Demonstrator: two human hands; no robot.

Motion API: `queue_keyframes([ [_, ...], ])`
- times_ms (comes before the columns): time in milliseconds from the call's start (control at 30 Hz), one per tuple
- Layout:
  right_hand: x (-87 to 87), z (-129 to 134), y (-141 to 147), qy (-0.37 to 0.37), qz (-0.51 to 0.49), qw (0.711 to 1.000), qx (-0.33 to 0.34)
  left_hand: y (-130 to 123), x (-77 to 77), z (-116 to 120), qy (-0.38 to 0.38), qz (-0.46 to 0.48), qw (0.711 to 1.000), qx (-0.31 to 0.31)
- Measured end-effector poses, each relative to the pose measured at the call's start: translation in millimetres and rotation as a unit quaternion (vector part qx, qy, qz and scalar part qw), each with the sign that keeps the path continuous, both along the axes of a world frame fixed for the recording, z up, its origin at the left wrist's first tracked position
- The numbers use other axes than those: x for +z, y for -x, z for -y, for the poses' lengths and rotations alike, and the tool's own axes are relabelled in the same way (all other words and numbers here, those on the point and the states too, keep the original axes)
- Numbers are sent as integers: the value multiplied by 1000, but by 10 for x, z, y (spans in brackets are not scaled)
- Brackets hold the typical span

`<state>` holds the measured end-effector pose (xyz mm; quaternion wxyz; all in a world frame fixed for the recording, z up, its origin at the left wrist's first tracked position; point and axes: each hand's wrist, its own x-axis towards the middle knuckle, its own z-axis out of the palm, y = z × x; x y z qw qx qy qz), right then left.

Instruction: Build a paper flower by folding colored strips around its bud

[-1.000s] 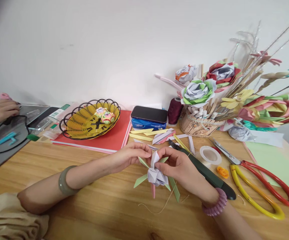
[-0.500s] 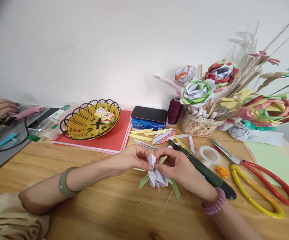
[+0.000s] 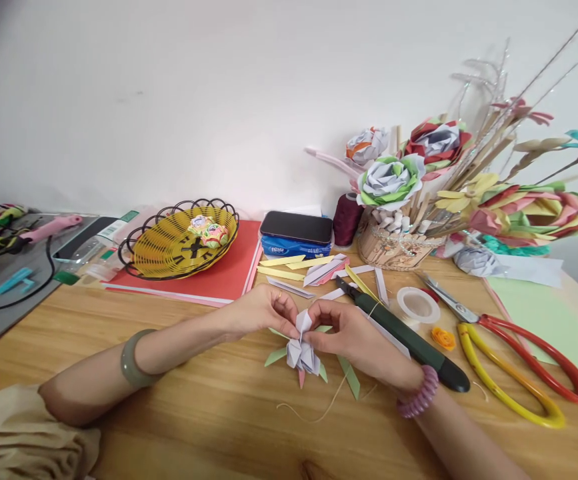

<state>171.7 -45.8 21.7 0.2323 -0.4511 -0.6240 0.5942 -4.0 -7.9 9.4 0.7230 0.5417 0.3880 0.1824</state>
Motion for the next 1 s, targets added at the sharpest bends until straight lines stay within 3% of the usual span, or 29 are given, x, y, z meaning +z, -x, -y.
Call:
queue_keyframes([
  [500, -31, 8, 50, -27, 36, 998, -53, -19, -50, -34, 21, 18, 1000, 12],
  [767, -64, 23, 71, -63, 81, 992, -71, -49, -21, 19, -36, -25, 998, 53],
  [1000, -70, 32, 80, -78, 103, 989, -75, -55, -111, 60, -107, -77, 988, 75],
])
